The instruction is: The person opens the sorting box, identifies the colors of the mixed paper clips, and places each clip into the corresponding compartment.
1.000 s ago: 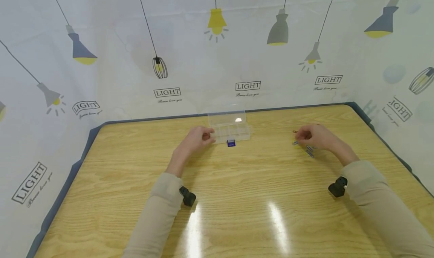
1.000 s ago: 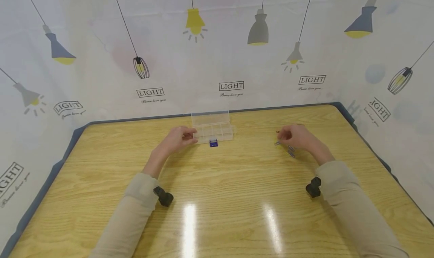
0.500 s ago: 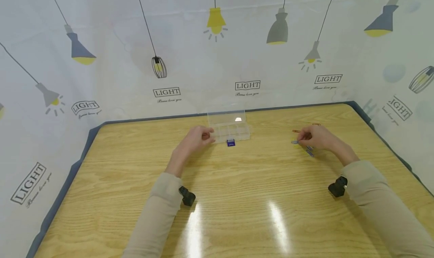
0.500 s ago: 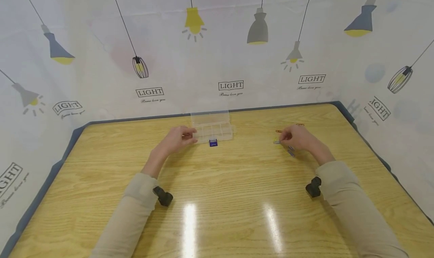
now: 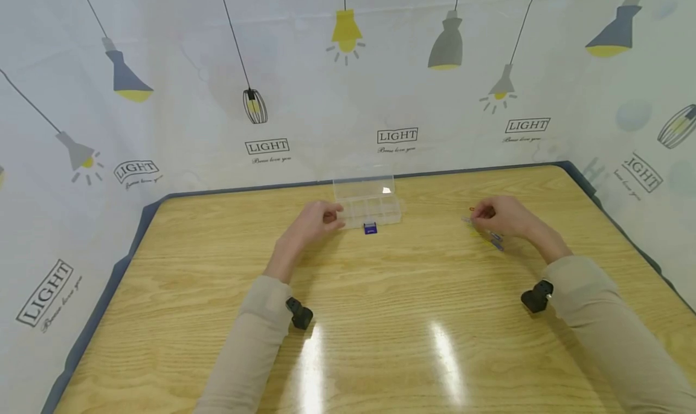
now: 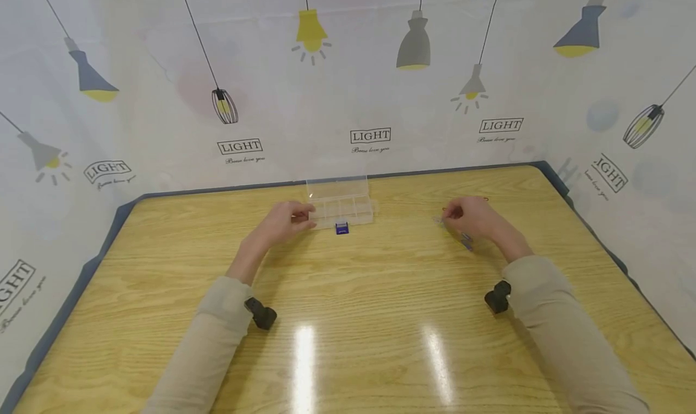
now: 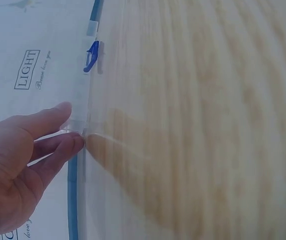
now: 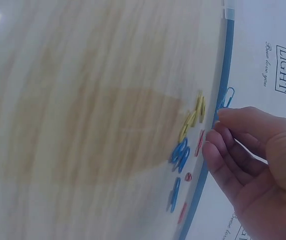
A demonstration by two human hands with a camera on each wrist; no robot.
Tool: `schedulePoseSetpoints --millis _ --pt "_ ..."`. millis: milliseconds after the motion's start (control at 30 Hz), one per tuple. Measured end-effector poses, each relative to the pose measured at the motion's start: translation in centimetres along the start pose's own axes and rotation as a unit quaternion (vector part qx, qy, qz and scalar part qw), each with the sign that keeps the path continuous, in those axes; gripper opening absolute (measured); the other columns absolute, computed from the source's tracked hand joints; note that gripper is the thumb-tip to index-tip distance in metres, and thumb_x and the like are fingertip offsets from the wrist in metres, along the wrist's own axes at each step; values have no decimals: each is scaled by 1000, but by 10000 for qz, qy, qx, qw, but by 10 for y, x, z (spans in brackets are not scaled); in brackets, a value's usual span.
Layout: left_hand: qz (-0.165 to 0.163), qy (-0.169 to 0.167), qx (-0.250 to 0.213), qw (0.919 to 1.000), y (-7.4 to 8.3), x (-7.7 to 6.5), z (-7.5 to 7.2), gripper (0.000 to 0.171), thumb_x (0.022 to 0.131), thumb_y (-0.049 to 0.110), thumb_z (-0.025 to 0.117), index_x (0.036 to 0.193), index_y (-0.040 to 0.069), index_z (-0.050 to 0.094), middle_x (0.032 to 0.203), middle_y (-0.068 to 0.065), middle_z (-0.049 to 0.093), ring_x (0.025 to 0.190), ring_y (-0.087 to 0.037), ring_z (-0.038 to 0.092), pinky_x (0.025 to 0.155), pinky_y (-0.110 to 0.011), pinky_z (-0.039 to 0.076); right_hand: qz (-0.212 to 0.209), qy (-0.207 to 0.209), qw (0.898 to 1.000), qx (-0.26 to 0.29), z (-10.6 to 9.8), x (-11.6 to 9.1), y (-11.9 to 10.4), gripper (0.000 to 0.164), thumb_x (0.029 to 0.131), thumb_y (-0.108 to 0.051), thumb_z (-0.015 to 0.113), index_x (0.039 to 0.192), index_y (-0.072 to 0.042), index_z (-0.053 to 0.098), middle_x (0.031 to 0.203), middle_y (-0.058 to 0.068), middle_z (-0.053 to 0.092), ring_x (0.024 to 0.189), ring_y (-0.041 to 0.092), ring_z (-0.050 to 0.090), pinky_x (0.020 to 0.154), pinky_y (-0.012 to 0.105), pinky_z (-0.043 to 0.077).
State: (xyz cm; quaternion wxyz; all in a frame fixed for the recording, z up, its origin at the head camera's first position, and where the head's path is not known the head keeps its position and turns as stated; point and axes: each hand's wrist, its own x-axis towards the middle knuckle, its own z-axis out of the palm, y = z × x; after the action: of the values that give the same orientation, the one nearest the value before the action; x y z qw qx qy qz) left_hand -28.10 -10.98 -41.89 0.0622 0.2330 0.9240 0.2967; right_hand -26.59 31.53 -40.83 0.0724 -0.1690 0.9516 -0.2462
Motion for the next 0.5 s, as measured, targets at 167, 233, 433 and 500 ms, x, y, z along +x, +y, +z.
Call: schedulePoseSetpoints --millis 167,233,433,500 --pt "-40 -11 -27 10000 0 1 -1 39 99 14 68 133 -2 63 121 -18 68 104 -27 66 92 -39 56 17 119 9999 56 -1 6 -8 12 95 -10 68 98 2 71 89 8 68 80 21 61 72 37 53" --pt "-43 -18 -23 10000 0 1 -1 39 99 14 68 133 -3 63 119 -18 68 102 -26 66 91 -39 56 25 150 9999 43 -1 9 -11 12 96 -10 68 97 1 71 88 7 68 80 20 61 72 37 52" --pt "-3 -16 -56 10000 -1 2 0 38 99 13 68 133 -4 63 117 -19 69 99 -26 65 89 -39 56 -34 202 9996 185 0 16 -22 12 96 -11 68 97 0 70 88 7 68 79 19 60 67 33 51" --pt "10 -9 -55 10000 -2 2 1 38 99 14 68 133 -3 63 116 -18 69 98 -26 65 89 -39 56 -62 222 9995 216 1 19 -25 11 96 -11 68 98 0 70 88 7 68 78 19 60 66 32 50"
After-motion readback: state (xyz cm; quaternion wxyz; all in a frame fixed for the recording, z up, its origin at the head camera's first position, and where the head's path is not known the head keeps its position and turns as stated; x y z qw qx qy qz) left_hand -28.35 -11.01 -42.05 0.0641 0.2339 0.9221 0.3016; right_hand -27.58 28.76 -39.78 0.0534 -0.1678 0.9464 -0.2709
